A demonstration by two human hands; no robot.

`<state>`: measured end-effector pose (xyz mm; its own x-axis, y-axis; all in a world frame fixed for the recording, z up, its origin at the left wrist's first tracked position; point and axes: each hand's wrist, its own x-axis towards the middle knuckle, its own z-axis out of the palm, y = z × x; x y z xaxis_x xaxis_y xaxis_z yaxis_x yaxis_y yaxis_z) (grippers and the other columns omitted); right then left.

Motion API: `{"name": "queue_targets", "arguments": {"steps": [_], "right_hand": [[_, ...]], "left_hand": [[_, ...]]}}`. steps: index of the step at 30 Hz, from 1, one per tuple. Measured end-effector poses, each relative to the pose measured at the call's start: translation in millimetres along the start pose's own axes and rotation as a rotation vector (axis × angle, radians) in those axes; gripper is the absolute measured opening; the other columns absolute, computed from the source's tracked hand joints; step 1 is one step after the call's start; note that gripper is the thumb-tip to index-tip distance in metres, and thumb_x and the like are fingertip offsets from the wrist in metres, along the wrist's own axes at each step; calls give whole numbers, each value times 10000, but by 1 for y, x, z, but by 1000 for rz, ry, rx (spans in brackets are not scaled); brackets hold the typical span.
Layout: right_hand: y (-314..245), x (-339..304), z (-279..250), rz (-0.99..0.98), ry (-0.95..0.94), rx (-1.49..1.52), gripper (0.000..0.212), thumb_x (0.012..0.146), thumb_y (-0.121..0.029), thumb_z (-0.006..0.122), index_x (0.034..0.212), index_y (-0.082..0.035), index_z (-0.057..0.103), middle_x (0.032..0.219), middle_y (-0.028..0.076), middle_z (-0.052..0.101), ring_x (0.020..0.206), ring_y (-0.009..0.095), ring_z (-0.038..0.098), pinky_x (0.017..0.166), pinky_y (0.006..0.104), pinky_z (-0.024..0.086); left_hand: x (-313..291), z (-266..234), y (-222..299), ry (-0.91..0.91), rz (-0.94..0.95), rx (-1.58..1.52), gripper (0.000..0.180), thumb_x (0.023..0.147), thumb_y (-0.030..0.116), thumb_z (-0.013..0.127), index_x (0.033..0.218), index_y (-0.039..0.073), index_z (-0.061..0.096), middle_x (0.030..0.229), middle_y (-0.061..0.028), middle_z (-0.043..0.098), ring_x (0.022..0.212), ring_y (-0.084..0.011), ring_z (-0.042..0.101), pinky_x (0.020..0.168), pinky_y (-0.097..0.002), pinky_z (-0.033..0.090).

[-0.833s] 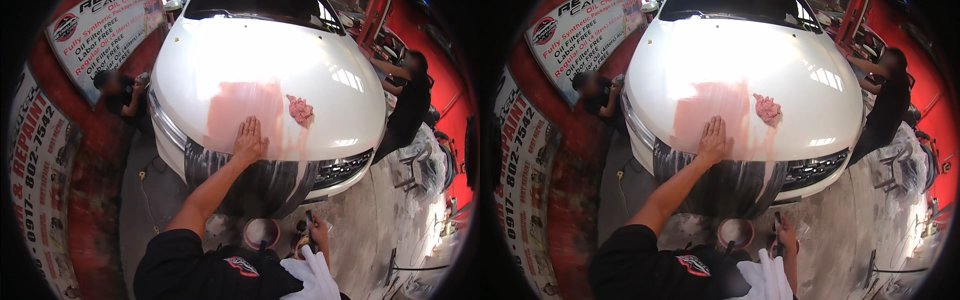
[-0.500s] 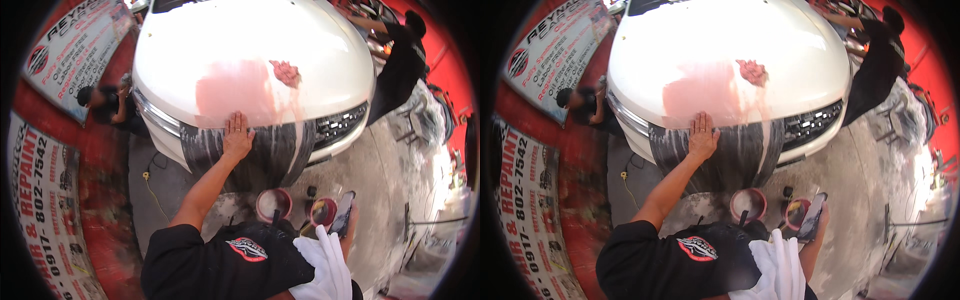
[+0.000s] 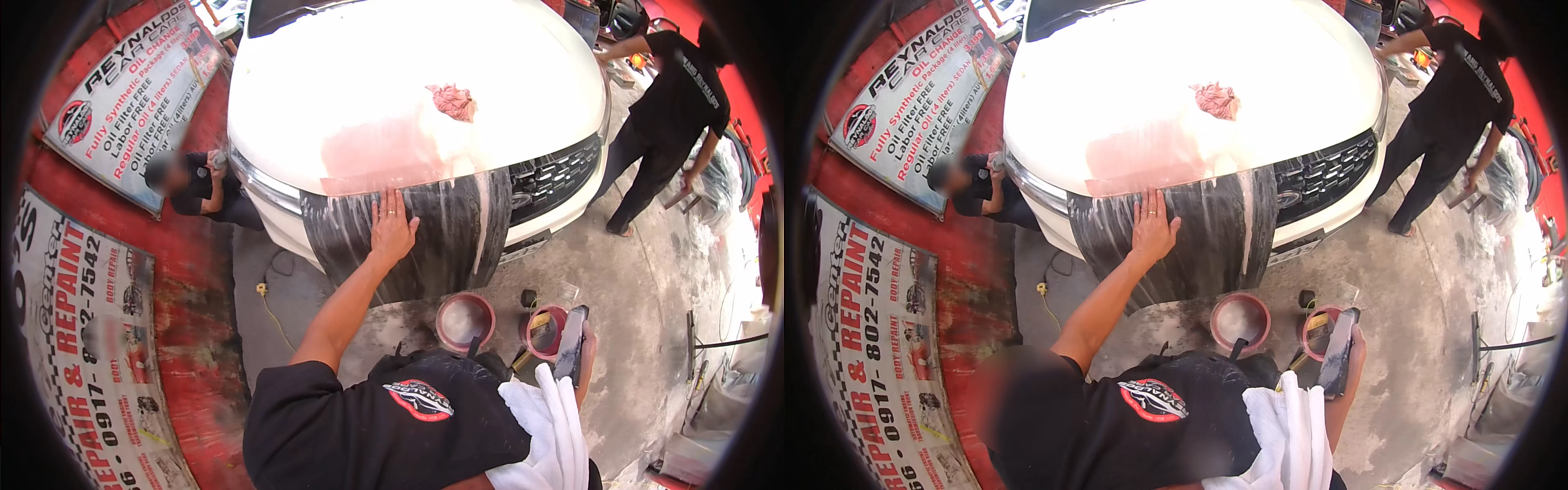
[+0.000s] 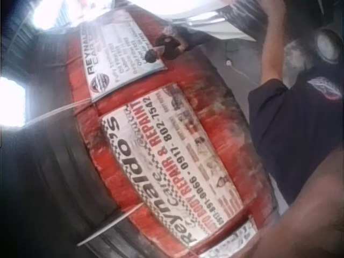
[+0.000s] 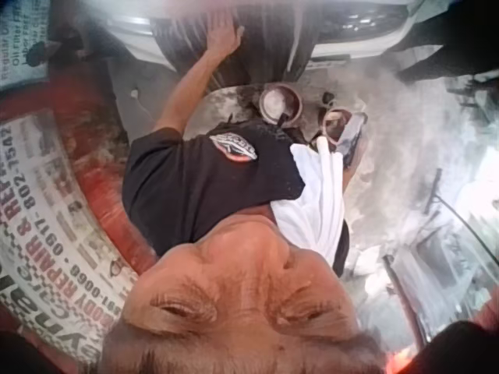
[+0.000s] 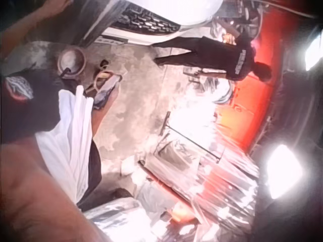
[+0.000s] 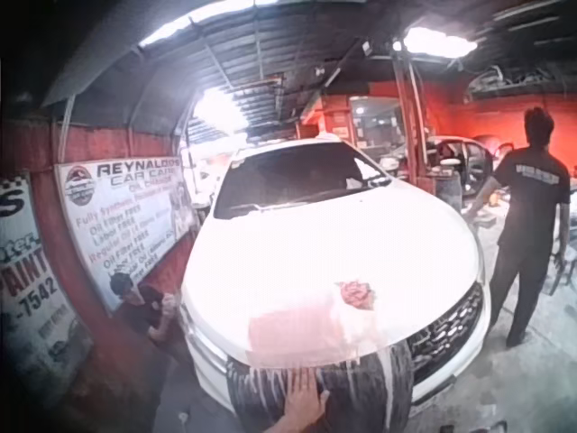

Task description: The person sands a pink filler patch on the hood of a white car using a sanding block. They repeatedly dip the block into a bucket of water and continue sanding the same area.

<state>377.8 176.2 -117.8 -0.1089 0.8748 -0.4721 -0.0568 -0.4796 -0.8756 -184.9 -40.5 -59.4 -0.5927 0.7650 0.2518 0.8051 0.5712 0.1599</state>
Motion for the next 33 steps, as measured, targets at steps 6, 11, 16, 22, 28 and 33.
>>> {"name": "queue_targets", "arguments": {"steps": [6, 11, 16, 22, 28, 33], "right_hand": [[-34, 10, -19, 40, -110, 109, 441, 1058, -358, 556, 1297, -18, 704, 947, 70, 763, 788, 169, 699, 740, 331, 570], [-37, 12, -74, 115, -124, 201, 440, 1062, -368, 550, 1280, -21, 712, 939, 69, 763, 777, 172, 700, 729, 331, 571], [-46, 12, -143, 163, -83, 304, 441, 1065, -377, 544, 1263, -24, 719, 931, 67, 762, 765, 174, 701, 718, 330, 573], [-9, 47, -184, 290, -102, 291, 392, 1052, -396, 566, 1113, -55, 750, 890, 70, 769, 683, 191, 709, 629, 327, 579], [-6, 27, -125, 445, -290, 523, 346, 1049, -323, 587, 1179, -28, 714, 949, 102, 779, 739, 201, 755, 672, 330, 637], [42, 18, -38, 560, -476, 321, 340, 1063, -327, 577, 1184, -41, 716, 914, 66, 752, 678, 182, 697, 600, 333, 575]], "left_hand": [[4, -19, 21, -145, -89, 28, 919, 1019, 456, 597, 1634, -103, 205, 1736, -282, 161, 1625, -422, 134, 1295, -561, 188], [7, -24, 43, -186, -242, 93, 952, 990, 472, 630, 1638, -88, 213, 1735, -273, 183, 1620, -414, 164, 1285, -567, 212], [-4, 7, 129, -184, -171, 60, 732, 997, 449, 637, 1554, 6, 466, 1649, -247, 398, 1558, -402, 322, 1264, -586, 239], [-115, 100, 275, -420, 12, -573, 506, 978, 351, 712, 1358, 19, 671, 1364, -216, 682, 1258, -367, 657, 1083, -461, 501], [-184, 130, 392, -997, -83, -949, 884, 924, 392, 817, 1573, -34, 394, 1492, -313, 548, 1274, -347, 651, 996, -412, 559], [-175, 142, 396, -954, -274, -1289, 1042, 891, 245, 884, 1634, -38, 210, 1504, -248, 494, 1276, -284, 616, 1005, -380, 562]]}}
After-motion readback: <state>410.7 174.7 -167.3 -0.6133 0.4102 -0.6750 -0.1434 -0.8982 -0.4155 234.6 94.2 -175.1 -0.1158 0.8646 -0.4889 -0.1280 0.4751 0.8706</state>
